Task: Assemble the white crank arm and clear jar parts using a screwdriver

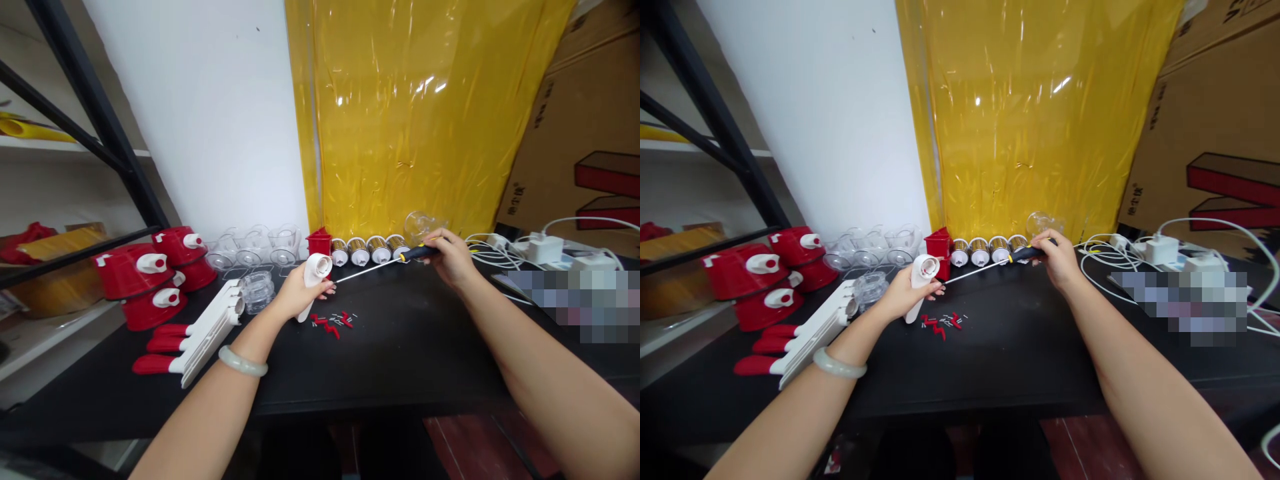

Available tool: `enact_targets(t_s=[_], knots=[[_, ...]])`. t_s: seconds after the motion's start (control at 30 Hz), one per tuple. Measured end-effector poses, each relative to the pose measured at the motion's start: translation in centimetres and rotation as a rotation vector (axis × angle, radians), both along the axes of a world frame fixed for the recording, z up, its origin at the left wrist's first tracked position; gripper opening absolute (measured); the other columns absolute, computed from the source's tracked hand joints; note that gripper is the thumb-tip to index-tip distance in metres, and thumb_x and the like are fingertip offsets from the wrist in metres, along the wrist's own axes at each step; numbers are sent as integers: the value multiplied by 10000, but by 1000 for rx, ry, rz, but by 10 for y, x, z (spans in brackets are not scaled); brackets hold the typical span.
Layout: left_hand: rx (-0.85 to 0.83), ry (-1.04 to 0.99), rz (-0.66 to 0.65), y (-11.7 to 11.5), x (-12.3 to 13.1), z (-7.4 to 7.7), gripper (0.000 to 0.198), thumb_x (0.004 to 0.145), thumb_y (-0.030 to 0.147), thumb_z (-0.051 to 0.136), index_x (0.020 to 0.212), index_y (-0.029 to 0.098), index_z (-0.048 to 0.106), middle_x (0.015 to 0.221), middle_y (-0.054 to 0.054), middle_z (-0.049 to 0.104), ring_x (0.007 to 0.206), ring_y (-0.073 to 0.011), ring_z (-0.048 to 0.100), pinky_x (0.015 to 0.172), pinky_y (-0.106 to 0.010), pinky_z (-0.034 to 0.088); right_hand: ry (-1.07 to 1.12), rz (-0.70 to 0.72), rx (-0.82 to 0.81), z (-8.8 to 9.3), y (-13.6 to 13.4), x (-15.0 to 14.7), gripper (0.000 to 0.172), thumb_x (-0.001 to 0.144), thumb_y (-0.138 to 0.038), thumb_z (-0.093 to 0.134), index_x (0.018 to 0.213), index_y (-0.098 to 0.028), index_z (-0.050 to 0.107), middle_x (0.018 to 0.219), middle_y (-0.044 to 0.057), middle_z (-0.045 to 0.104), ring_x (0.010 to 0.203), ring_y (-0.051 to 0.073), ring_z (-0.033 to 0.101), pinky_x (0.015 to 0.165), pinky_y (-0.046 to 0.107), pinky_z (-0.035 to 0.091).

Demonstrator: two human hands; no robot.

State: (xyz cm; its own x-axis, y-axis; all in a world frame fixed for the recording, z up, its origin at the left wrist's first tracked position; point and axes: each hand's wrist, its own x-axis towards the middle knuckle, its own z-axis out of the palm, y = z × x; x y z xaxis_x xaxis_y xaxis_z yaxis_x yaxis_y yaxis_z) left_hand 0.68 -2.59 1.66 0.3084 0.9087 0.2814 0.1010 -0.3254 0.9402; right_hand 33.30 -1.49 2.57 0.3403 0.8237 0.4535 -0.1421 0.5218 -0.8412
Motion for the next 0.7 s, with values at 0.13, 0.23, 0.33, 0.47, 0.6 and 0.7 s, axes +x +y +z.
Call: enact_targets(t_s=[0.13, 0.23, 0.33, 0.47, 0.6, 0.7], knots=[[3, 15, 9, 1, 0, -1, 443, 648, 300, 835, 970, 148, 572, 791, -44, 724, 743, -245, 738, 649, -357, 607, -6, 14, -9, 0, -1, -1, 173, 568, -242, 720, 625, -190, 564, 608, -23, 552, 470, 103, 531, 355, 209, 405], [1, 9, 9, 0, 0, -1, 439, 649, 302, 835, 964, 148, 571, 789, -42, 723, 734, -234, 735, 627, -336, 599, 14, 16, -9, 0, -2, -2, 170, 553, -230, 726, 626, -189, 579, 612, -25, 559, 472, 105, 539, 352, 205, 407], [12, 14, 5, -2, 0, 0, 410, 667, 296, 823, 960, 151, 576, 789, -42, 725, 735, -230, 735, 616, -326, 595, 20, 23, -7, 1, -2, -2, 164, 548, -227, 725, 614, -184, 580, 613, -22, 562, 460, 101, 530, 342, 206, 401], [15, 18, -5, -2, 0, -1, 413, 672, 290, 820, 982, 152, 585, 803, -54, 729, 748, -243, 738, 611, -334, 594, 9, 14, -2, 0, -1, -2, 164, 549, -226, 727, 610, -183, 582, 608, -20, 560, 466, 104, 532, 339, 204, 399], [18, 17, -2, -2, 0, -2, 433, 667, 290, 826, 1001, 146, 591, 812, -63, 728, 744, -249, 737, 598, -338, 593, 11, 3, 6, -1, -1, -3, 162, 550, -228, 722, 610, -185, 578, 617, -20, 563, 474, 101, 529, 340, 201, 397], [32, 34, 43, -3, 1, 0, 434, 674, 301, 823, 1009, 134, 603, 834, -79, 732, 767, -262, 735, 553, -317, 584, 21, 7, 8, -1, -1, -4, 149, 555, -224, 710, 616, -185, 580, 609, -23, 553, 464, 95, 520, 342, 201, 398]])
